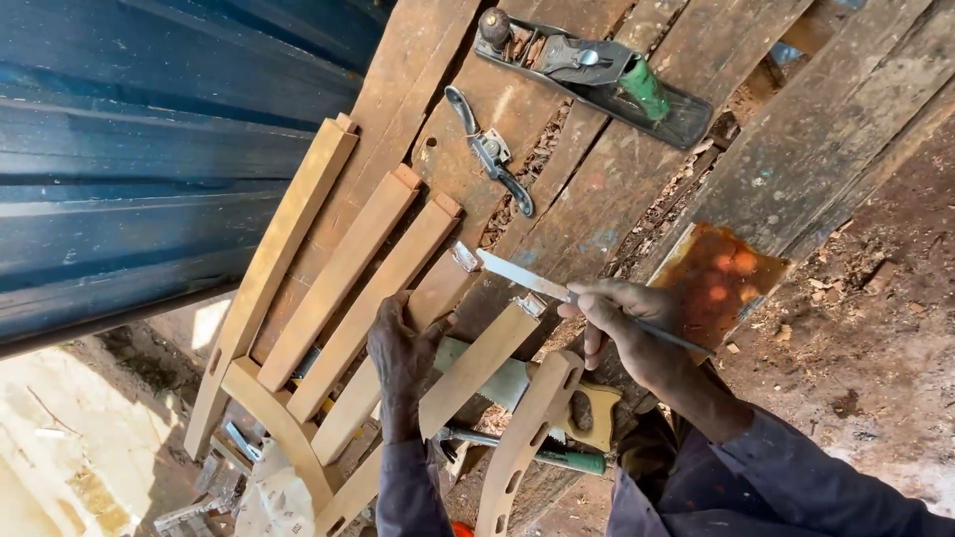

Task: The person applies adhesive with a brush to the joints and ends of several curved and straight wooden chair frame pieces, then fits the pieces together by hand to assemble the chair frame on a workbench.

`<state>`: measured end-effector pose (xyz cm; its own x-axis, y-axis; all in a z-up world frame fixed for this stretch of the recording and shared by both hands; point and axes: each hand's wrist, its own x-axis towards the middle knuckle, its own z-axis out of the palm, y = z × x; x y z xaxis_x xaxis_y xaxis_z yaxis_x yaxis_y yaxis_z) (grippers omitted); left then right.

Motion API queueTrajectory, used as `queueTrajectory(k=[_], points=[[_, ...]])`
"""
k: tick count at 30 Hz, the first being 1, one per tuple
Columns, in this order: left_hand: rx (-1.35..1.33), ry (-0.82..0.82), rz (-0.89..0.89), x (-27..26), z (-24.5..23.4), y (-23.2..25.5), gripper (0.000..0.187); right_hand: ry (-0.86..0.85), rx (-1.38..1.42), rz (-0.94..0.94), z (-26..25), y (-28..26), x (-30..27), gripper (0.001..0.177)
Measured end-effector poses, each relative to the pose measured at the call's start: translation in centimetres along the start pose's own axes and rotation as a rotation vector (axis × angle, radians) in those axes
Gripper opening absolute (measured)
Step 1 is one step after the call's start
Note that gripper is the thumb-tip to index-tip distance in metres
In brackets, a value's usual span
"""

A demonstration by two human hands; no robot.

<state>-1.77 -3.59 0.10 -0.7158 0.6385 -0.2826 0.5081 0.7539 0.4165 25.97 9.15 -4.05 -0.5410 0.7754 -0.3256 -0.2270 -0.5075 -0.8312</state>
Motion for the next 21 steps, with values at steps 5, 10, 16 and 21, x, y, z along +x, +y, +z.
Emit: queueTrajectory(k=[5,10,16,21], points=[[-0.039,-0.005,-0.006,0.0,0.0,0.5,0.077,-0.015,0.103,-0.063,-0.3,0.5,0.5,0.030],[-0.044,-0.003,-0.011,-0.2,0.0,0.6,0.077,-0.031,0.137,-0.089,-0.5,0.9,1.7,0.030],[-0.040,-0.011,-0.019,-0.2,-0.2,0.8,0.076,-0.072,0.131,-0.089,-1.3,0.5,1.4,0.030],[-0.041,-0.010,-0.017,-0.3,-0.2,0.5,0.077,-0.097,0.138,-0.085,-2.3,0.1,1.3,0.028]])
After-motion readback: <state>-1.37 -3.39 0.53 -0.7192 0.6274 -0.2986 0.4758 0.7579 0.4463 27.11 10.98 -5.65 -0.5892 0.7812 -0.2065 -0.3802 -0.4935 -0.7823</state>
